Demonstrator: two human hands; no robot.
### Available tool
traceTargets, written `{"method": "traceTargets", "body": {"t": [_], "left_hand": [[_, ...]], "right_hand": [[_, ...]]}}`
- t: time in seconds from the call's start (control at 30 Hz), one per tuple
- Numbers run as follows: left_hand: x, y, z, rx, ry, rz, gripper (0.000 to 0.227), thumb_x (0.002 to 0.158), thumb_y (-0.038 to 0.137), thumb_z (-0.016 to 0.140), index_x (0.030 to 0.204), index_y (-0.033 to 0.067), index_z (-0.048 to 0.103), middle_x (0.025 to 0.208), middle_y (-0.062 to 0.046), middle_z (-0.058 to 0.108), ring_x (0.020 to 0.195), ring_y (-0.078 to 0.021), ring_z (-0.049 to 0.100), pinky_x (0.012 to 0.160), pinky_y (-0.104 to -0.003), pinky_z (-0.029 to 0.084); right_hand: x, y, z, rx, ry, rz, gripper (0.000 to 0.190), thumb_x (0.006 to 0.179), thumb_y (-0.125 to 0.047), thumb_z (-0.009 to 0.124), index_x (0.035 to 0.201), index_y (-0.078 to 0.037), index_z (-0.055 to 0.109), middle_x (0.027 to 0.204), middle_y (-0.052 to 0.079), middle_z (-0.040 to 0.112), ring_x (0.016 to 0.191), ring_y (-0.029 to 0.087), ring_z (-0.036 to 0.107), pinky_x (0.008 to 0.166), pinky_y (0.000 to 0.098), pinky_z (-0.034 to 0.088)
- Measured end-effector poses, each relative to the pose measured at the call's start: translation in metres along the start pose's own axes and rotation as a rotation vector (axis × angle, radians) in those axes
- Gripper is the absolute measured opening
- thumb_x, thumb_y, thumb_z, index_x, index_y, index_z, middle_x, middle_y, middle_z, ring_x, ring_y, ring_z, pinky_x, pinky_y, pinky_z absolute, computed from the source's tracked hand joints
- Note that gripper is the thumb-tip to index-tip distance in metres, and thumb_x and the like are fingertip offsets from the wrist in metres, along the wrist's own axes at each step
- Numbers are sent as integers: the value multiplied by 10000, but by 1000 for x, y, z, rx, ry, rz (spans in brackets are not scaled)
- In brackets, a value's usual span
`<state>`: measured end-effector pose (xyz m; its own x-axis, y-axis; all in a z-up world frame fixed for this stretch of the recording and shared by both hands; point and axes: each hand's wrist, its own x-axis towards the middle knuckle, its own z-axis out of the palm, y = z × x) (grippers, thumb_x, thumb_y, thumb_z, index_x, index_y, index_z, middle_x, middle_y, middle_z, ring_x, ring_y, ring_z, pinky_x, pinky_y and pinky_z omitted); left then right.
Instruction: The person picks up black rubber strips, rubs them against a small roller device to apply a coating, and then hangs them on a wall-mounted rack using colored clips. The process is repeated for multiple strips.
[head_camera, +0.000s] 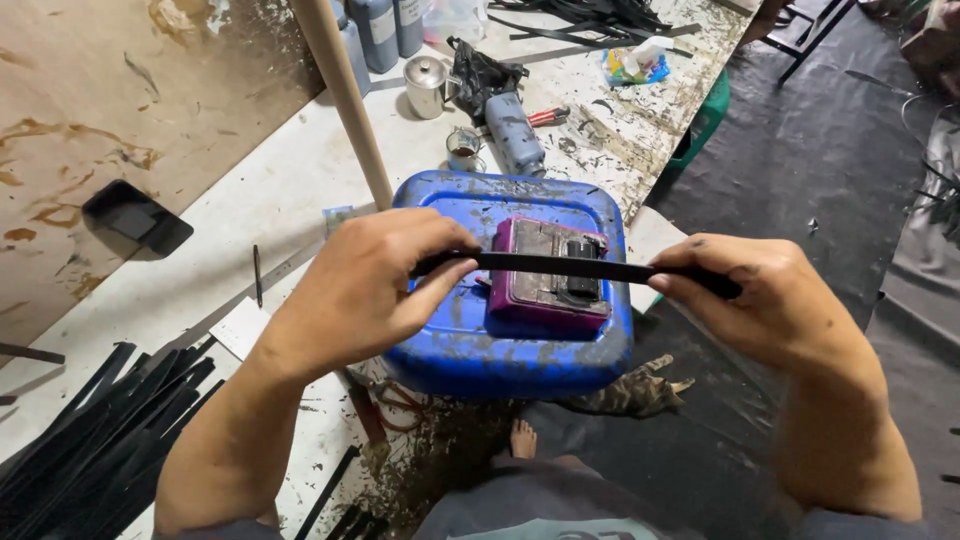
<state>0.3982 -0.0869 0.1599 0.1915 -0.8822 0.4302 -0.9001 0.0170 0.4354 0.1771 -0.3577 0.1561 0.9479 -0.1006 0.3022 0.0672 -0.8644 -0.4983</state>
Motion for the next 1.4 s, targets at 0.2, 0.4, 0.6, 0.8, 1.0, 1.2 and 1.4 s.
{"method": "traceTargets", "body": {"t": [0.2, 0.4, 0.6, 0.8, 1.0, 1.2, 1.4], "left_hand": [[38, 12, 60, -118, -37, 136, 95, 997, 137, 576, 1079, 95, 600, 960, -125, 660, 866, -357, 636, 708, -466, 488], [25, -8, 54, -53, 73, 18, 170, 950, 106, 648, 1095, 48, 714, 980, -132, 641, 898, -343, 637, 800, -448, 496], [16, -11, 50, 2, 137, -11, 127, 926, 88, 718, 1040, 50, 676, 977, -110, 694, 923, -321, 641, 849, -426, 496], [9, -18, 54, 1, 124, -20, 133, 886, 38, 700, 1016, 57, 679, 960, -104, 668, 906, -318, 624, 824, -417, 489], [5, -24, 58, -12, 108, -25, 123, 893, 30, 708, 1011, 61, 691, 954, -98, 661, 887, -317, 613, 788, -414, 479], [4, -23, 56, -12, 77, -34, 101, 895, 16, 695, 981, 70, 693, 948, -85, 655, 852, -309, 595, 760, -408, 462], [8, -24, 59, -22, 77, -10, 94, 892, 0, 682, 959, 65, 669, 935, -89, 646, 876, -311, 610, 795, -408, 471]], "right_hand": [[27, -12, 19, 44, -6, -231, 132, 928, -83, 734, 1034, -10, 704, 918, 84, 749, 752, 209, 686, 704, 321, 536], [27, 22, 18, 60, -13, -186, 89, 960, -56, 704, 1040, -75, 741, 933, 54, 694, 771, 174, 643, 681, 292, 488], [37, 29, 36, 15, 31, -305, 62, 957, -69, 736, 1017, -55, 739, 937, 70, 701, 814, 225, 649, 719, 339, 515], [41, 34, 53, -9, 91, -370, 87, 936, -67, 784, 944, -43, 701, 917, 86, 729, 821, 253, 668, 808, 388, 492], [38, 37, 61, -19, 105, -373, 52, 959, -48, 756, 956, -35, 706, 934, 100, 729, 816, 269, 666, 750, 360, 516], [37, 36, 65, -26, 121, -396, 83, 949, -35, 772, 951, -9, 694, 941, 119, 733, 796, 276, 656, 746, 378, 522], [35, 33, 61, -25, 133, -406, 72, 955, -15, 767, 956, -18, 695, 936, 114, 728, 778, 270, 636, 735, 365, 500]]}}
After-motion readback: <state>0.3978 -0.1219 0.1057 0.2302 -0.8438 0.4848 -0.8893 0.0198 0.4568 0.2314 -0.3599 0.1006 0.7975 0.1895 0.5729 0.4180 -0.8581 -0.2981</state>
